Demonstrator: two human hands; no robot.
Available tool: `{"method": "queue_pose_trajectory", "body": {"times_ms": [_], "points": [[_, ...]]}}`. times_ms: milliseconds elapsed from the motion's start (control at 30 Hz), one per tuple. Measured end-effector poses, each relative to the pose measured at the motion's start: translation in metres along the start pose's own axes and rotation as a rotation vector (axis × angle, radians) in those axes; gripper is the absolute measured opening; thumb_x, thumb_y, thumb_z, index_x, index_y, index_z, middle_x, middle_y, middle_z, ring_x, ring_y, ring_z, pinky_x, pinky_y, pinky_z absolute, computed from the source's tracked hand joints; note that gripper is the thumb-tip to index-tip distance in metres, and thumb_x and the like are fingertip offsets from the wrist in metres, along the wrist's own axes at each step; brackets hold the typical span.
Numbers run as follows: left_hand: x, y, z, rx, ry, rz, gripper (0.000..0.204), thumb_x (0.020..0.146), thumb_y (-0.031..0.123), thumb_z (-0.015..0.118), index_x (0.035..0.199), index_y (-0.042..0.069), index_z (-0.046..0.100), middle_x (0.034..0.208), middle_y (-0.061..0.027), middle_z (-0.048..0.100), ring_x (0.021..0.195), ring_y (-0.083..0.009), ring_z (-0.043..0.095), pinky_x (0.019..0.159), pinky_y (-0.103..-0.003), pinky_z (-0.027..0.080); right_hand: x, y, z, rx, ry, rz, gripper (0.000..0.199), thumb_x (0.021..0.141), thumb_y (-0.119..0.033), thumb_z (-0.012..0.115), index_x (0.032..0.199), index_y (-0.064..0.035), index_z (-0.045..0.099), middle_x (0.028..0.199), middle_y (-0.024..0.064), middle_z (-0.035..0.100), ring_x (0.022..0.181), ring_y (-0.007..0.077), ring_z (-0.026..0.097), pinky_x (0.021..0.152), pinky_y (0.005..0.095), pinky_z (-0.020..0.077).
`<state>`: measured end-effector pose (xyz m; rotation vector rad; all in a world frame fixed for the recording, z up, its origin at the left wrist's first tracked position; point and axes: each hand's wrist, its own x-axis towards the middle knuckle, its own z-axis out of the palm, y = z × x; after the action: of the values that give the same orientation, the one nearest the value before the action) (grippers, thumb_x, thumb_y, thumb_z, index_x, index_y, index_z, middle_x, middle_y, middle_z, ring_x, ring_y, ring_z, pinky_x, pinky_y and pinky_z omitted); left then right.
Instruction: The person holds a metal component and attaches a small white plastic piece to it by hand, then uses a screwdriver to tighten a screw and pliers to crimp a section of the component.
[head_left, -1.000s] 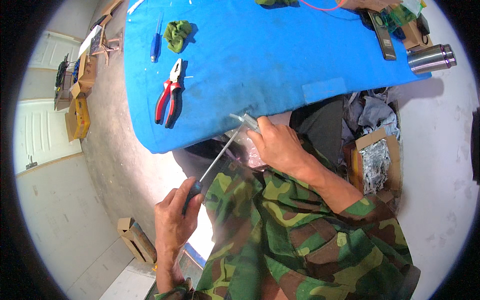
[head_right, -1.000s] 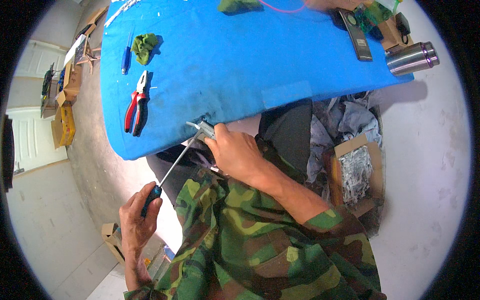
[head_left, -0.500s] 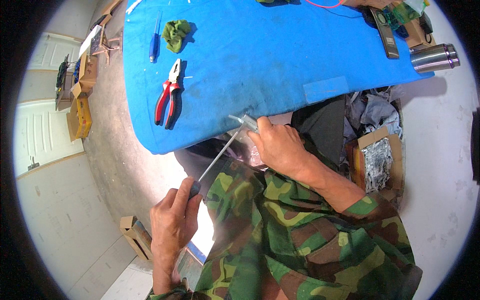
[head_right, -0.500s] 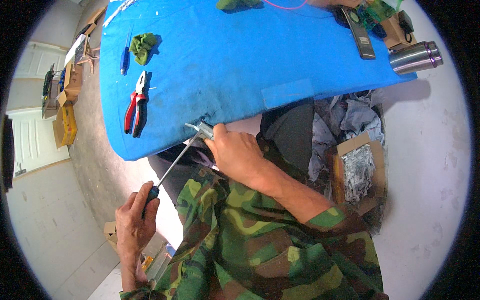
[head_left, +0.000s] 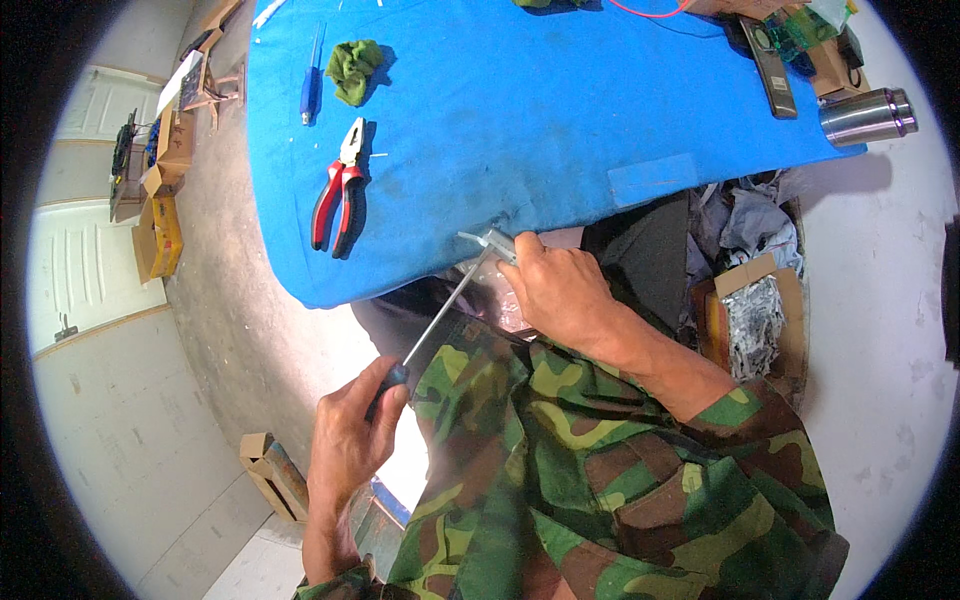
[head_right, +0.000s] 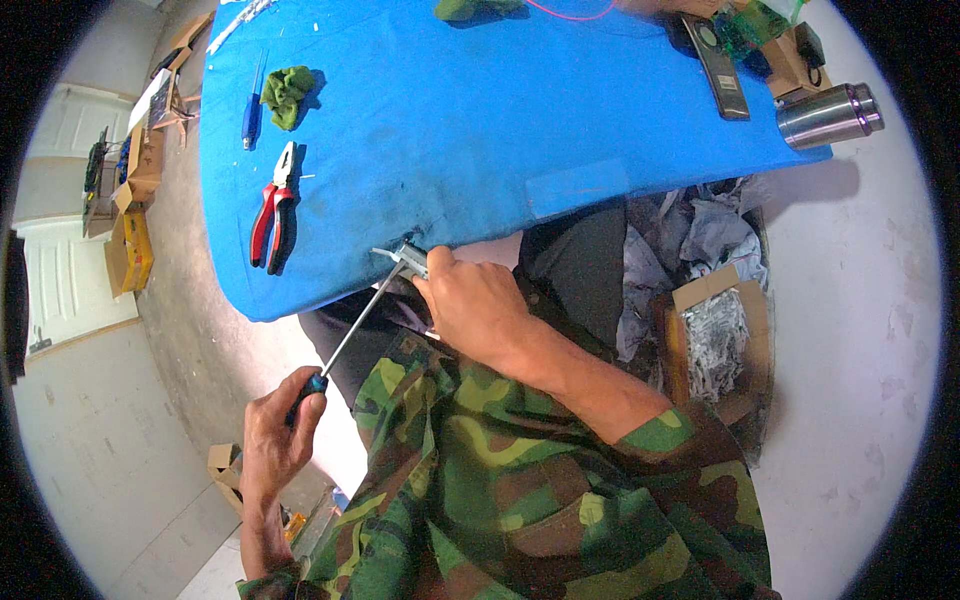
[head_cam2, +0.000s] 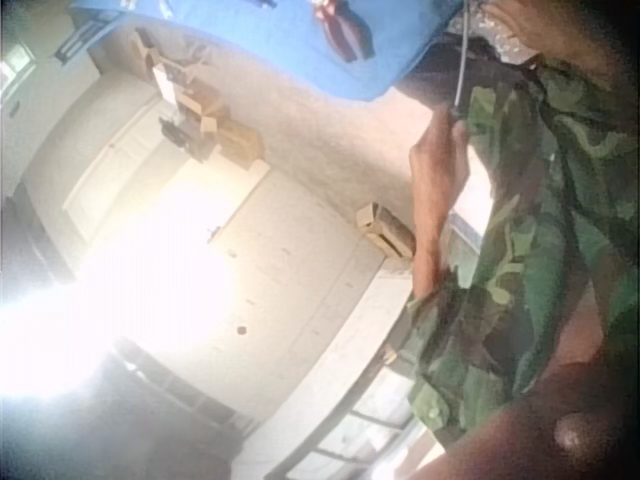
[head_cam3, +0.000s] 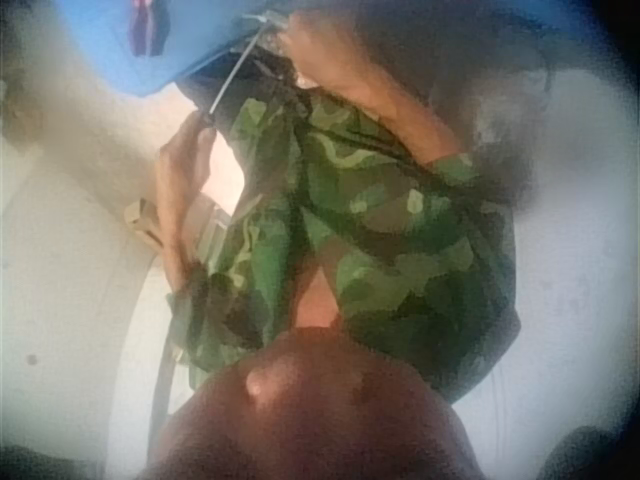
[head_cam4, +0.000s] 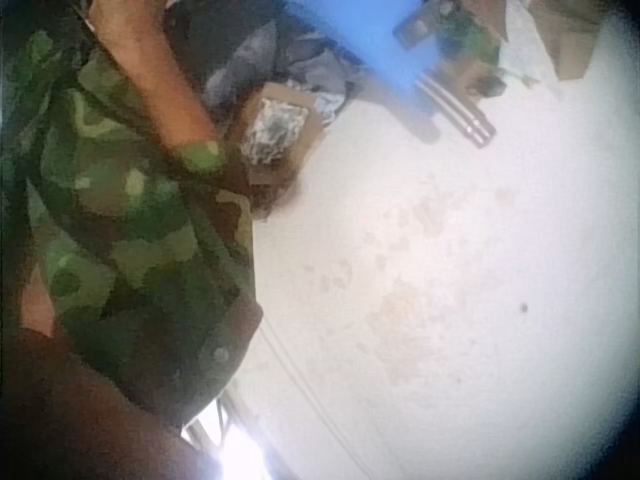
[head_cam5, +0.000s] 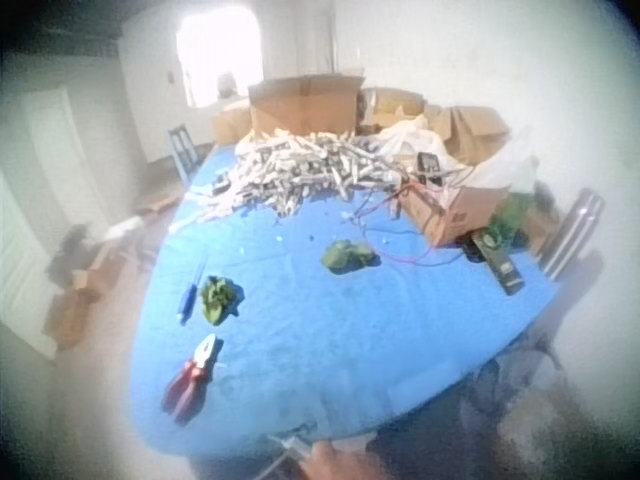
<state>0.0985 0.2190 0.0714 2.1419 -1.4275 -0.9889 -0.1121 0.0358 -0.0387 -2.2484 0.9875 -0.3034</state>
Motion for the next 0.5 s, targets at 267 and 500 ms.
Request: {"method": "queue_pose_trajectory", "body": {"times_ms": [267,500], "points": [[-0.003,-0.001,0.010,-0.022,0.036,-0.010,0.030,0.105,0.024,0.066,0.121,-0.001,0.070,0.075,-0.0088,0.065,0.064,-0.0146,0.064,0.057,-0.032,0.051,0.000,-0.003,-0.004,-0.023,-0.011,0.031,0.029,0.102,-0.024,0.065,0.095,0.0026,0.056,0.068,0.0260,0.066,0.066,0.0477,0.068,0.061,0.0577,0.0530],[-0.007,-0.004,0.009,0.252,0.092,0.085,0.030,0.100,0.016,0.070,0.128,0.007,0.067,0.088,-0.0171,0.073,0.070,-0.0295,0.073,0.060,-0.042,0.056,-0.001,-0.001,0.000,0.002,0.027,0.022,0.029,0.101,-0.023,0.066,0.097,0.0037,0.055,0.067,0.0277,0.065,0.067,0.0501,0.067,0.060,0.0597,0.0519]]}}
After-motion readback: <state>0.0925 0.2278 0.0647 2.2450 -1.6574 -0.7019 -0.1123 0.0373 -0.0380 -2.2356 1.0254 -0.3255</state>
